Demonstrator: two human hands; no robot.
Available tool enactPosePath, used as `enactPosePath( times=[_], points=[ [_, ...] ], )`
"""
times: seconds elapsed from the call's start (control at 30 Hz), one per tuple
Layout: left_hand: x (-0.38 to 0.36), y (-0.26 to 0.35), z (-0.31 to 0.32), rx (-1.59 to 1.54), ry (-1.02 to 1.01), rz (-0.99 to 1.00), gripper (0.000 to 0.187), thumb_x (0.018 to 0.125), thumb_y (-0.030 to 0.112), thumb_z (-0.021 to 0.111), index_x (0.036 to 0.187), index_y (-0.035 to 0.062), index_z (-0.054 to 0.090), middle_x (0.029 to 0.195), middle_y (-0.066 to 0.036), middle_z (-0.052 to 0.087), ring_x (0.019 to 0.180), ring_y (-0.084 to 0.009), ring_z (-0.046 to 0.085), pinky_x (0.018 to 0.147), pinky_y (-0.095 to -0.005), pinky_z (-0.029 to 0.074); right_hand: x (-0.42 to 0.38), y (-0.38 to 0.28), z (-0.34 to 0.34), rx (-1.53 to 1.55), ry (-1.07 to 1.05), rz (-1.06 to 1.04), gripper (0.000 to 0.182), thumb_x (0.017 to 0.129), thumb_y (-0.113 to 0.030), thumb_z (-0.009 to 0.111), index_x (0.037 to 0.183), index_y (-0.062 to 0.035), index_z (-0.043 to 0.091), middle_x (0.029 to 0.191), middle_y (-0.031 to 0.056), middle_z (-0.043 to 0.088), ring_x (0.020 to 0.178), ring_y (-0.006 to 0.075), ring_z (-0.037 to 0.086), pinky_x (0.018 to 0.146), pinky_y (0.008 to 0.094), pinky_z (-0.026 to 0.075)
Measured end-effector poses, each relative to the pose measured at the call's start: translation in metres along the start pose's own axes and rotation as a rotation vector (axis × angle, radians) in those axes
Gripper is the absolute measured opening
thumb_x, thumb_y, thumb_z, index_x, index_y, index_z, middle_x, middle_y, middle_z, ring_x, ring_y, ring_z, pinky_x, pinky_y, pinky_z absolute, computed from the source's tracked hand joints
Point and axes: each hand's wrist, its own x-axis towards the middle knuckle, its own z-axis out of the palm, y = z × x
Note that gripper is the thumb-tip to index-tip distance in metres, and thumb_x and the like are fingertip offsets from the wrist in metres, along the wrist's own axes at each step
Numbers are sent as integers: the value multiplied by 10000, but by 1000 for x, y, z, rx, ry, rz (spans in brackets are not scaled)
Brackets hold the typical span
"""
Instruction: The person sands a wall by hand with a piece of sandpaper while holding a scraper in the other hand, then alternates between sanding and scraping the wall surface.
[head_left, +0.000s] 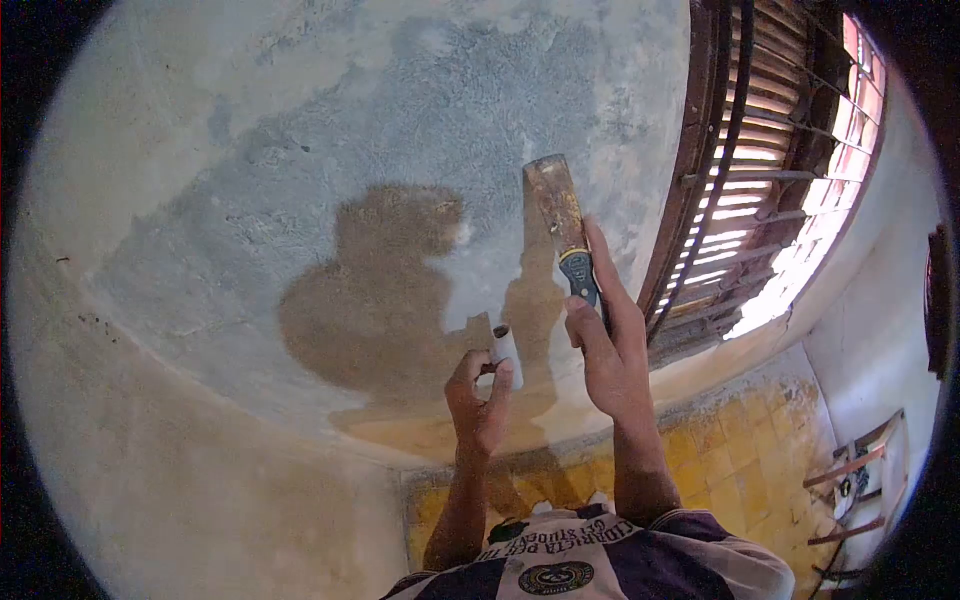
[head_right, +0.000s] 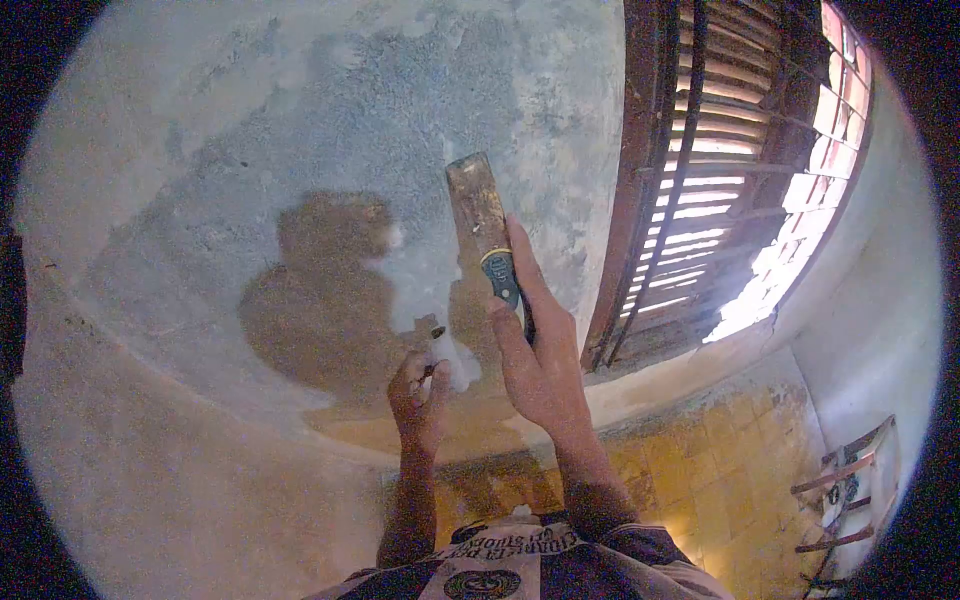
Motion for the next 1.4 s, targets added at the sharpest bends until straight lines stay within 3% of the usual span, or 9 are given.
enactPosePath(
  times=[0.1, 0.53, 0.7, 0.83, 0.93, 1.03, 1.17, 1.3, 1.4],
  points=[
    [-1, 7, 1, 14, 8, -11, 194, 922, 173, 704, 956, -2, 628, 850, -115, 670, 814, -197, 659, 779, -353, 517, -1, 2, 1, 84, 0, -10, 643, 958, -59, 473, 1582, -89, 319, 981, 4, 540, 674, 58, 354, 577, 216, 355],
    [4, 10, 0, -23, -5, 39, 210, 927, 199, 697, 950, 2, 628, 856, -121, 674, 825, -199, 655, 781, -344, 503, 1, -10, 1, 20, 6, 2, 573, 1028, -154, 478, 1575, -86, 326, 857, -13, 513, 655, 67, 384, 573, 231, 364],
    [1, 23, 8, -123, 13, 24, 191, 930, 175, 687, 956, -2, 619, 876, -127, 650, 813, -207, 625, 762, -341, 491, -2, -19, -8, -44, -70, 164, 563, 1051, -260, 478, 1564, -90, 325, 1231, 233, 651, 963, 205, 635, 862, 342, 494],
    [1, 42, 12, -140, 11, 56, 201, 931, 174, 676, 951, -13, 603, 886, -136, 632, 798, -228, 606, 757, -338, 480, -5, -15, -7, -47, -56, 133, 552, 1052, -258, 471, 1561, -93, 335, 1166, 224, 670, 891, 185, 612, 820, 346, 498],
    [-4, 73, 23, -102, 231, 136, 177, 930, 156, 657, 961, -9, 599, 916, -137, 628, 825, -271, 612, 767, -381, 487, -3, -16, -2, -29, -25, 103, 545, 1050, -246, 468, 1559, -98, 341, 1097, 215, 681, 837, 181, 603, 797, 343, 501],
    [0, 104, 38, -211, 186, 497, 157, 916, 126, 655, 1000, 6, 598, 985, -136, 620, 872, -308, 594, 782, -421, 480, -3, -14, -1, -54, -10, 100, 556, 1035, -208, 490, 1562, -110, 339, 1018, 196, 679, 797, 163, 577, 768, 325, 496],
    [9, 117, 56, -279, 144, 653, 170, 895, 94, 675, 1029, 25, 594, 1039, -137, 601, 938, -320, 564, 820, -442, 459, -1, -21, 1, -50, 28, 48, 540, 1049, -239, 519, 1559, -126, 381, 836, -2, 555, 682, 63, 447, 590, 226, 396],
    [17, 117, 68, -263, 113, 660, 175, 884, 64, 682, 1028, 27, 589, 1035, -130, 590, 971, -314, 550, 852, -436, 442, -2, -2, 5, 8, 37, 66, 559, 1025, -143, 565, 1553, -103, 385, 1211, 22, 647, 823, 57, 517, 722, 200, 439],
    [32, 113, 67, -308, 74, 691, 167, 884, 54, 674, 1025, 26, 590, 1026, -125, 591, 966, -307, 545, 877, -443, 434, 7, 15, 12, 8, 50, -76, 571, 1027, -151, 545, 1564, -95, 360, 1235, 41, 628, 886, 60, 524, 765, 205, 438]
  ],
)
